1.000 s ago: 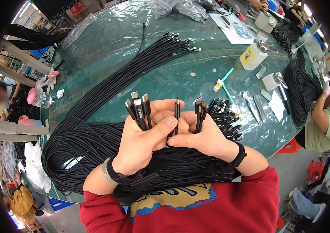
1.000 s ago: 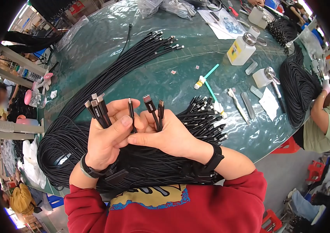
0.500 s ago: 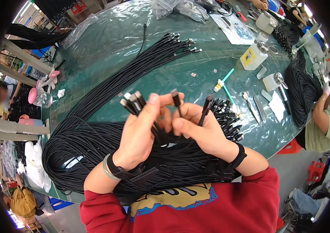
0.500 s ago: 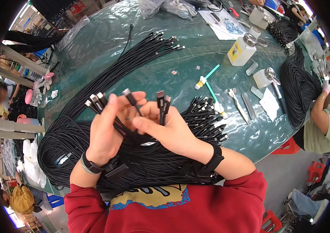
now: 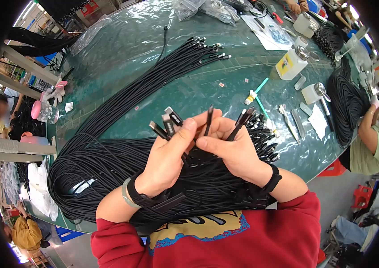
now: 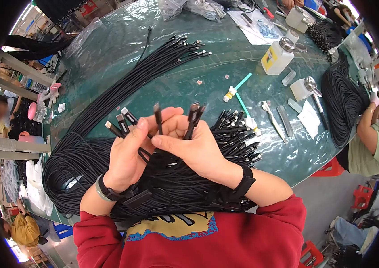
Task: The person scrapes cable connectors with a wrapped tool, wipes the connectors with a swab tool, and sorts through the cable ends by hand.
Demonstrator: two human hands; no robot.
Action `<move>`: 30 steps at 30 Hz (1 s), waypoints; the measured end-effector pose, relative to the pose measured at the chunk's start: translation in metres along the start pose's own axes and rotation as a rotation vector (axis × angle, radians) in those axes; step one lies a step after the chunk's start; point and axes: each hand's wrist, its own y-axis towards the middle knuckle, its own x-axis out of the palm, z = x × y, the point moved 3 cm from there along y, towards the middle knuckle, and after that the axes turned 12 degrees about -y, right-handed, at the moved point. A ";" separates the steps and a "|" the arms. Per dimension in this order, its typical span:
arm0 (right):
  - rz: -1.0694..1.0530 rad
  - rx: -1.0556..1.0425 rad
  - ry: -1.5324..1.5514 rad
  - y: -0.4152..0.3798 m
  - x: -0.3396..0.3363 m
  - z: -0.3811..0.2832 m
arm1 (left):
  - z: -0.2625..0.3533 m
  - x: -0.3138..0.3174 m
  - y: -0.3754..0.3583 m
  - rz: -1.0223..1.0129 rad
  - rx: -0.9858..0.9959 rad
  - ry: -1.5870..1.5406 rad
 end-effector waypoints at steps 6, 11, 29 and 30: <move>-0.039 0.033 0.062 0.002 -0.006 0.005 | 0.021 -0.018 -0.001 0.135 0.061 -0.252; -0.099 0.079 0.143 0.000 0.002 0.005 | 0.011 -0.004 -0.007 0.140 -0.137 0.029; -0.201 0.032 -0.148 0.000 -0.002 -0.004 | 0.018 -0.003 -0.008 0.278 -0.102 0.010; -0.167 0.018 -0.114 0.001 -0.001 -0.003 | 0.019 -0.003 -0.008 0.288 -0.070 0.033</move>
